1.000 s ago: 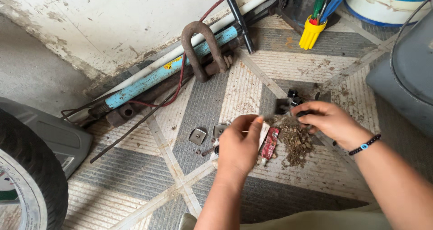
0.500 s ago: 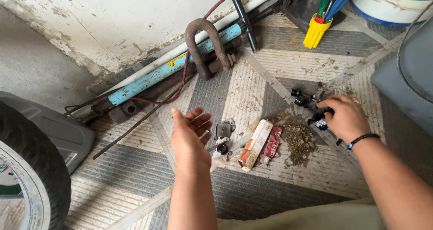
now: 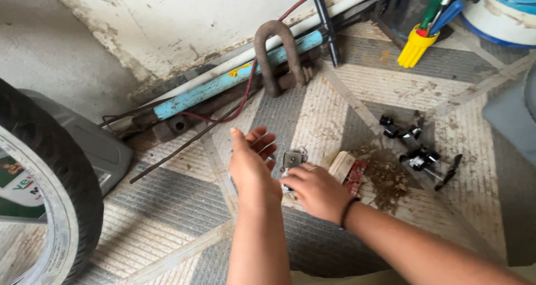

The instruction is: The person assembles small mechanical components on a tiled floor. They insert a threaded rod into a black housing, attach a metal plate, and then gather washers and other parts into their hand.

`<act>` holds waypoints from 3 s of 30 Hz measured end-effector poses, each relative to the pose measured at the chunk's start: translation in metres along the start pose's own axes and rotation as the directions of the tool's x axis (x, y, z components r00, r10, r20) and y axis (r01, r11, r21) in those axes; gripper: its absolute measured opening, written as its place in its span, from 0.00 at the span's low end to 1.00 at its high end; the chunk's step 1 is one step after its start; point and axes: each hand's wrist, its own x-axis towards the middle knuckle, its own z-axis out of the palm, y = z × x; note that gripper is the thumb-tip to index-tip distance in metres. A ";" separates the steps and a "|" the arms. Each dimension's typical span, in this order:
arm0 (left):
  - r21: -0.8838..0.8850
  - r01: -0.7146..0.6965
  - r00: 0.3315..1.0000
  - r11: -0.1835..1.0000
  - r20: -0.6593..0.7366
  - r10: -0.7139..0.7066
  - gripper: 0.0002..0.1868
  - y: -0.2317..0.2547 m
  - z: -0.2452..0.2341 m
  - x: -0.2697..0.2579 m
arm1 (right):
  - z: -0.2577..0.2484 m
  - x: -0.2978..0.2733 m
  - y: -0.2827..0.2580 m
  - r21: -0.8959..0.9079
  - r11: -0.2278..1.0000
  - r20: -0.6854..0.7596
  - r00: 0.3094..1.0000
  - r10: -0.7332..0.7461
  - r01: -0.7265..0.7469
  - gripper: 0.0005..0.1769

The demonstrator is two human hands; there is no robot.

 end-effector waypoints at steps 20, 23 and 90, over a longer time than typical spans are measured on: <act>-0.142 0.093 0.984 0.985 0.164 -0.069 0.11 -0.030 -0.012 0.041 | -0.050 0.062 0.030 0.574 0.728 -0.050 0.871 0.489 -0.376 0.14; -0.293 -0.094 0.995 0.951 -0.003 0.097 0.12 -0.011 -0.022 0.045 | -0.030 0.066 0.038 0.350 0.866 -0.118 0.900 0.419 -0.357 0.09; 0.385 -0.243 0.945 0.891 0.303 0.127 0.16 -0.015 -0.002 0.012 | -0.075 0.040 0.015 0.590 0.717 -0.014 0.884 0.468 -0.370 0.12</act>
